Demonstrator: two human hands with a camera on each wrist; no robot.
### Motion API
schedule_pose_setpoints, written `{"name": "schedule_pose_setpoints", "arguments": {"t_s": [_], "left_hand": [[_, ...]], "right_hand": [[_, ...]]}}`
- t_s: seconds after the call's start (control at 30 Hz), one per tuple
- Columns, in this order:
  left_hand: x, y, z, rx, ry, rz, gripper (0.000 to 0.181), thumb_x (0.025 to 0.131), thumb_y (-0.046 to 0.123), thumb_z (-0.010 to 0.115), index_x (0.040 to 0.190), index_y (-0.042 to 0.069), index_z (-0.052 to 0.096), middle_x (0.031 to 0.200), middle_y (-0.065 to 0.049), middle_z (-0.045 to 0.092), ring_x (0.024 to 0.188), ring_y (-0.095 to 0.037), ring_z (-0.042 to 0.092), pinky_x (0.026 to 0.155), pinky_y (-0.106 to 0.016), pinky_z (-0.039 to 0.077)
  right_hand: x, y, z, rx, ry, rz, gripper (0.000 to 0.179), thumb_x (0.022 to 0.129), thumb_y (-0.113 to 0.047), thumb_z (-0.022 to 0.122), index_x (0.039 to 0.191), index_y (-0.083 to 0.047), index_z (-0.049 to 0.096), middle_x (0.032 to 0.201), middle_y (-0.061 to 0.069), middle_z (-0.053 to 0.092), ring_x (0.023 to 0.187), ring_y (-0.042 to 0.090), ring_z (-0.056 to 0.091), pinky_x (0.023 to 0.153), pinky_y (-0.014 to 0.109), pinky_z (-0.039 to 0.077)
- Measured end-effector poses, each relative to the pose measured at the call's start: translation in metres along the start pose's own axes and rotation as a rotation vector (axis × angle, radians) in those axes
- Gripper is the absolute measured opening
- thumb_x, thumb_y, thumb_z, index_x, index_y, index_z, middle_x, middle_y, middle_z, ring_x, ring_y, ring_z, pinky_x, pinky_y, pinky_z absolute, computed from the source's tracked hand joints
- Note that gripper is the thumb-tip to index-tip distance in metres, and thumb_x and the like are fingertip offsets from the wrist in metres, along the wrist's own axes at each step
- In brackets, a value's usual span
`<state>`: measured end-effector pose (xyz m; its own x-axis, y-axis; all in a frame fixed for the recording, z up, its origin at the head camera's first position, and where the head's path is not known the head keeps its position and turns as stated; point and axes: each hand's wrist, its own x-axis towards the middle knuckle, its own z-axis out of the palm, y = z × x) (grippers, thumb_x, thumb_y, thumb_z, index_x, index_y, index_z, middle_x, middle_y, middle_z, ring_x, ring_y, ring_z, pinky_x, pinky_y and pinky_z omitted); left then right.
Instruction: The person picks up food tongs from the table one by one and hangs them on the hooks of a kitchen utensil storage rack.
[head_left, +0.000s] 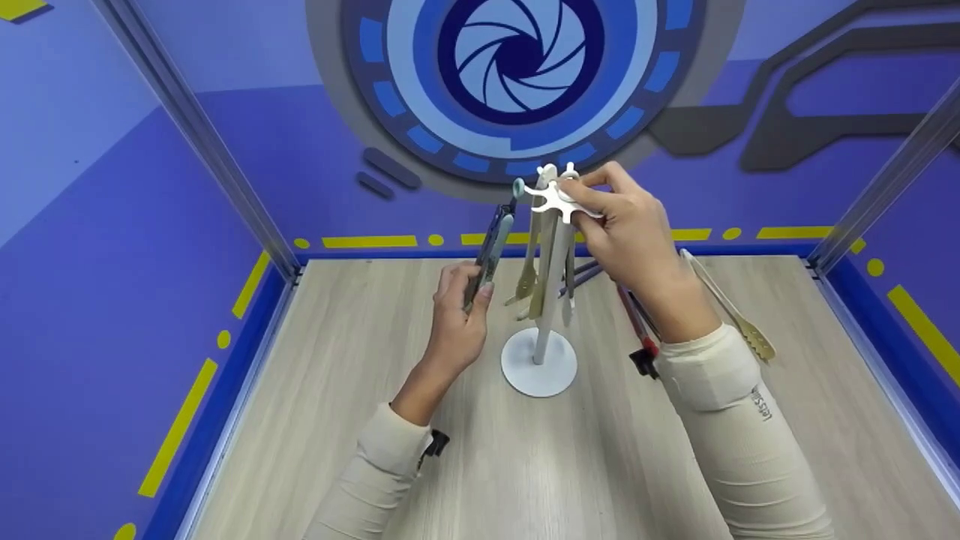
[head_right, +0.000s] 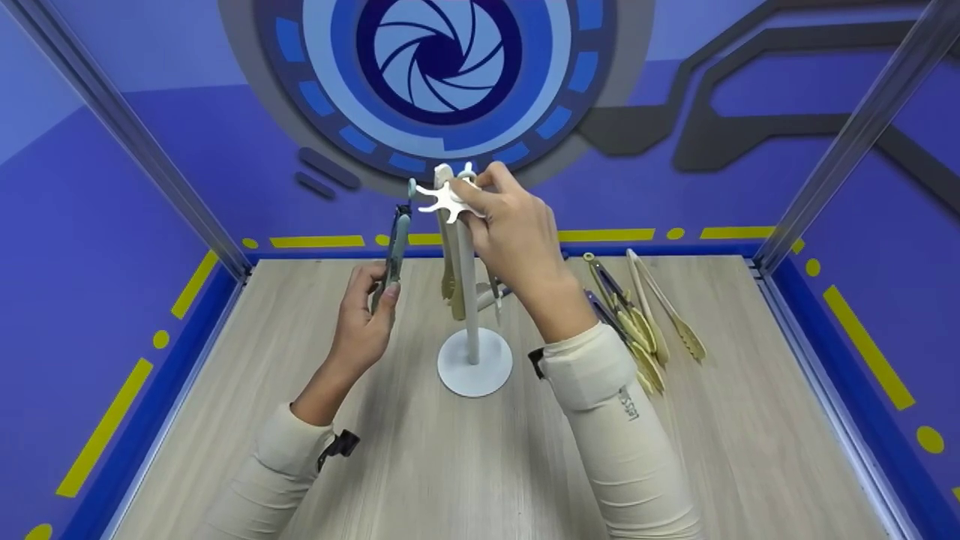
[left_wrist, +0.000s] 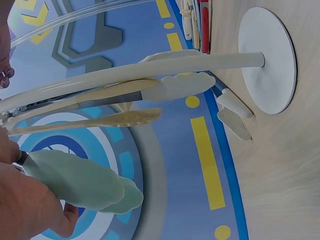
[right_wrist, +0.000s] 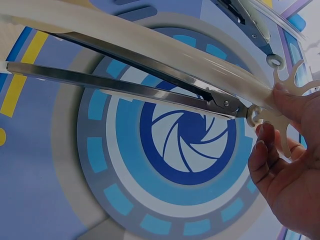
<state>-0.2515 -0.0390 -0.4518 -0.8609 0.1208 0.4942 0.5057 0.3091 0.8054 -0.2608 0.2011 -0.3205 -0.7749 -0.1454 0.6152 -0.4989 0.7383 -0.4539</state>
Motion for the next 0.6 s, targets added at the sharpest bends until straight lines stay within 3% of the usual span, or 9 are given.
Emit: {"name": "schedule_pose_setpoints", "arguments": {"t_s": [0.27,0.6], "left_hand": [[0.0004,0.0027,0.0016,0.040,-0.022,-0.015,0.017,0.110,0.021,0.058,0.121,0.009,0.064,0.130,-0.014,0.058,0.121,-0.029,0.057,0.100,-0.045,0.035],[-0.0010,0.0011,0.0037,0.034,-0.052,-0.036,0.016,0.110,0.020,0.058,0.122,0.011,0.063,0.134,-0.013,0.057,0.124,-0.028,0.057,0.103,-0.047,0.033]], "right_hand": [[-0.0006,-0.0001,0.0000,-0.005,-0.004,0.017,0.042,0.101,-0.008,0.070,0.136,-0.031,0.073,0.121,0.004,0.069,0.075,0.021,0.061,0.062,0.024,0.037],[0.0007,0.0006,0.0011,-0.012,0.009,-0.007,0.041,0.101,-0.009,0.072,0.135,-0.031,0.075,0.120,0.005,0.070,0.075,0.023,0.062,0.063,0.028,0.038]]}}
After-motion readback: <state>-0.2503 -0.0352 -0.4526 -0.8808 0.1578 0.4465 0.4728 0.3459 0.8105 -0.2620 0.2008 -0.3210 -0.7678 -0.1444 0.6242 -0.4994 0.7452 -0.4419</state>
